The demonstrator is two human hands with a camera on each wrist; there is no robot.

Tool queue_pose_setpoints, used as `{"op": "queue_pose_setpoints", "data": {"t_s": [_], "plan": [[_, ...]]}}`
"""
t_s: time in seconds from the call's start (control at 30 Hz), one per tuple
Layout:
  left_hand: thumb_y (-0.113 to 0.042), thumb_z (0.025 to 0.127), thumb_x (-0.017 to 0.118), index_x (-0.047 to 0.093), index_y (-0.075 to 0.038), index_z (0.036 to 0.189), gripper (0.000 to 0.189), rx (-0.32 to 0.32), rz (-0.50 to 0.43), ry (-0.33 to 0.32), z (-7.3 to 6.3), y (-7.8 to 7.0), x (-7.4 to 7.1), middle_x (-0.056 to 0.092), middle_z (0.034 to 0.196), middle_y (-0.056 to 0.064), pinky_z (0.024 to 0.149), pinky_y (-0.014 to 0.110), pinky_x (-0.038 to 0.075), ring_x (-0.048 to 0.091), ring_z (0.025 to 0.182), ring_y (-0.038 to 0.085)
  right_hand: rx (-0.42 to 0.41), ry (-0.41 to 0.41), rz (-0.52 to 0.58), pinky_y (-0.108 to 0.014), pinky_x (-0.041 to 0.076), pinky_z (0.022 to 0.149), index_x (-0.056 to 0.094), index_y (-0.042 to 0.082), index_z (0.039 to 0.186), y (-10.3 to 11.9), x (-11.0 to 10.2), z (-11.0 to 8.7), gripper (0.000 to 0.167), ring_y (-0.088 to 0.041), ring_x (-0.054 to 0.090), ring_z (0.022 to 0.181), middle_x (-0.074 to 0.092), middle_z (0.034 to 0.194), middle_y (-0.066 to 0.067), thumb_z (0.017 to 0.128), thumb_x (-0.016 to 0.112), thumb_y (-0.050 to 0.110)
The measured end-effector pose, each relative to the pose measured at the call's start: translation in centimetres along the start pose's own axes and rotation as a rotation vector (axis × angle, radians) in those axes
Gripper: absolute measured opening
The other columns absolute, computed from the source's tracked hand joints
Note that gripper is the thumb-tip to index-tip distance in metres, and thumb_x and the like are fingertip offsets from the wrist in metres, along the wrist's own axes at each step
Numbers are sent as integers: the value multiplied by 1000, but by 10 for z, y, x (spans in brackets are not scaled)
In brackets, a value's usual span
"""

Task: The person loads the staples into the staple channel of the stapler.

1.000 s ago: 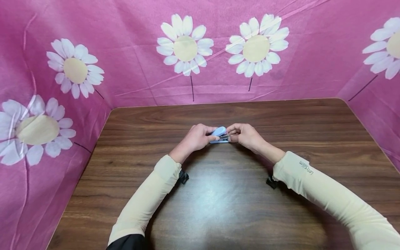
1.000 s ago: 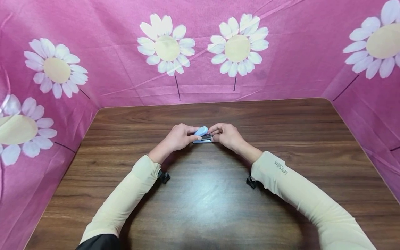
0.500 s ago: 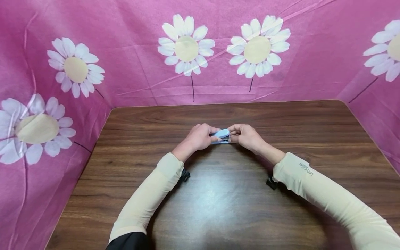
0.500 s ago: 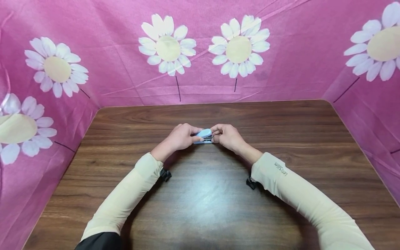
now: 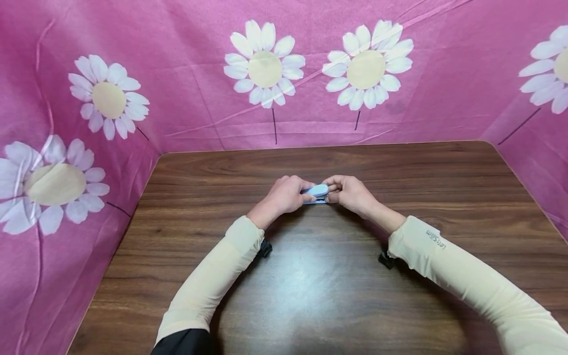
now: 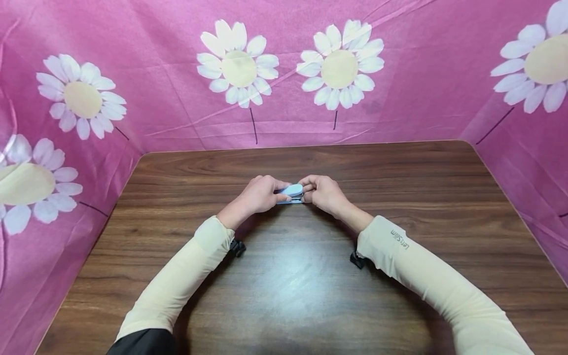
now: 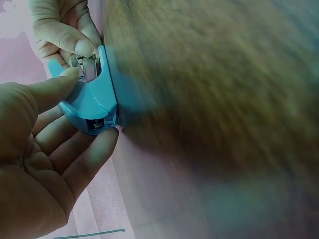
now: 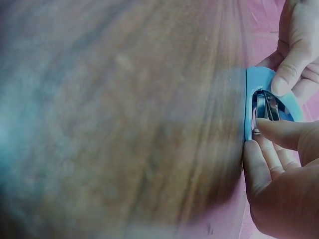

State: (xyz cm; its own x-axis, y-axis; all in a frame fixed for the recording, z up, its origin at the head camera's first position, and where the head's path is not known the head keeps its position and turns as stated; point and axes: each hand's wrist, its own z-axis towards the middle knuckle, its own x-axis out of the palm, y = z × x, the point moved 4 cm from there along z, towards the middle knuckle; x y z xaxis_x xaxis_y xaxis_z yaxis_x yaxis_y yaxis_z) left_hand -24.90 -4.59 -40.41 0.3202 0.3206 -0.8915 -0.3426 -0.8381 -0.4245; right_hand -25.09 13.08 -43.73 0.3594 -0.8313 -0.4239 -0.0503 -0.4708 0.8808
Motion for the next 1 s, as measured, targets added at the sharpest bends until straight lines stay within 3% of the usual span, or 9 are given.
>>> {"op": "queue_pose_setpoints", "data": {"t_s": [0.4, 0.73, 1.0], "plan": [[-36, 96, 70, 69, -32, 131, 35, 16, 39, 13, 5, -6, 2, 72, 124, -7, 82, 33, 50, 60, 91, 16, -42, -33, -124, -20, 49, 72, 70, 7, 117, 2, -3, -1, 36, -12, 63, 86, 75, 103, -10, 82, 72, -2], [-34, 96, 70, 75, -32, 122, 27, 6, 86, 23, 7, -12, 0, 74, 111, -8, 75, 30, 48, 57, 84, 18, -102, -68, -295, -28, 47, 80, 73, 10, 113, 6, -6, 0, 32, -15, 66, 89, 77, 101, -7, 82, 75, 3], [-32, 96, 71, 78, -27, 112, 19, 38, 97, 31, 6, -13, -1, 75, 107, -7, 75, 32, 50, 61, 82, 17, -107, -61, -288, -29, 48, 80, 73, 11, 112, 6, -2, -1, 33, -16, 67, 89, 77, 100, -7, 81, 73, -1]]}}
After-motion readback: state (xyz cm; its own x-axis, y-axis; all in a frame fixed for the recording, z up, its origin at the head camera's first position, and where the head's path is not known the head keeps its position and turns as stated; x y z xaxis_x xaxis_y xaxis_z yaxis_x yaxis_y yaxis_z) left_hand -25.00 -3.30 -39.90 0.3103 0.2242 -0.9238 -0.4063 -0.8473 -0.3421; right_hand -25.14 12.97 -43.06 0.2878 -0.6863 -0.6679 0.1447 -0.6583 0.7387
